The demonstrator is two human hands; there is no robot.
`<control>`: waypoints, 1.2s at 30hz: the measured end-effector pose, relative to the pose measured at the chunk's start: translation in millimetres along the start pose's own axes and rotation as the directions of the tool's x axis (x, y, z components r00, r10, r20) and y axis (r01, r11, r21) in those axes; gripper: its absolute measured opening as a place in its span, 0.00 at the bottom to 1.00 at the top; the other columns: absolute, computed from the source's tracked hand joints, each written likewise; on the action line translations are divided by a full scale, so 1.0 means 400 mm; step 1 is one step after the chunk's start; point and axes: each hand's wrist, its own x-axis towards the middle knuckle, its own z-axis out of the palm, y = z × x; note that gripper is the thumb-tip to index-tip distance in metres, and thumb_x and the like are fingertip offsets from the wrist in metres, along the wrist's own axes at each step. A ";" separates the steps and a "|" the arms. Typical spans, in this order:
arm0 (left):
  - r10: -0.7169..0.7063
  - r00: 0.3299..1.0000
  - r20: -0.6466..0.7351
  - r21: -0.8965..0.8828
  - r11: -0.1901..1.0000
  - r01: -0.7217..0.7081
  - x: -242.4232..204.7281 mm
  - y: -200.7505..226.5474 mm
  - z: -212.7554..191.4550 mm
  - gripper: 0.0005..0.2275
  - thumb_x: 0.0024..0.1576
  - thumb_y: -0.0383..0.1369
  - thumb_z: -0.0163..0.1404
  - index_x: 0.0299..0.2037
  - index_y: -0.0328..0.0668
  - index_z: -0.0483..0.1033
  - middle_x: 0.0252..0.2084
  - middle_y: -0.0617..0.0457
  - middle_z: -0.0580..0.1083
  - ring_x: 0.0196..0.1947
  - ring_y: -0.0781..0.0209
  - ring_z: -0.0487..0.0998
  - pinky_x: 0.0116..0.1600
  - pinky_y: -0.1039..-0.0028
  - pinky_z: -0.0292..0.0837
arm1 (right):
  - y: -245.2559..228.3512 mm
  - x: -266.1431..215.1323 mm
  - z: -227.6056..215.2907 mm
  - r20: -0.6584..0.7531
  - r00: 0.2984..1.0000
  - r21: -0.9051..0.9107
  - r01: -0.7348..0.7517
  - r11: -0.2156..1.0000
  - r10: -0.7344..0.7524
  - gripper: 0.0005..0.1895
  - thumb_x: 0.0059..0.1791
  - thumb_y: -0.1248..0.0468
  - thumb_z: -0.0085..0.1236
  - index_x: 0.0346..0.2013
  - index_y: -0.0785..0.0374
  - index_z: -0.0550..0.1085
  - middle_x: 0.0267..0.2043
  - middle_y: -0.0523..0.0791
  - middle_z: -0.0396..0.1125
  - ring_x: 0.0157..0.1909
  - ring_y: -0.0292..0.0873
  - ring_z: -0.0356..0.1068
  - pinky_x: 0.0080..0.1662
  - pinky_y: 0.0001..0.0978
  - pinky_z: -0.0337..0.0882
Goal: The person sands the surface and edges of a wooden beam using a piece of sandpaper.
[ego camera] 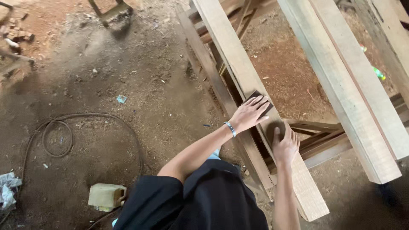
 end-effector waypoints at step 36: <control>0.470 0.872 0.135 -0.142 0.880 -0.453 0.139 -0.464 -0.083 0.22 0.66 0.47 0.45 0.63 0.40 0.71 0.69 0.46 0.68 0.70 0.54 0.66 0.73 0.67 0.61 | 0.013 0.000 0.040 0.005 0.959 -0.182 -0.277 0.943 0.282 0.20 0.63 0.49 0.46 0.57 0.61 0.76 0.56 0.53 0.73 0.60 0.58 0.71 0.64 0.52 0.66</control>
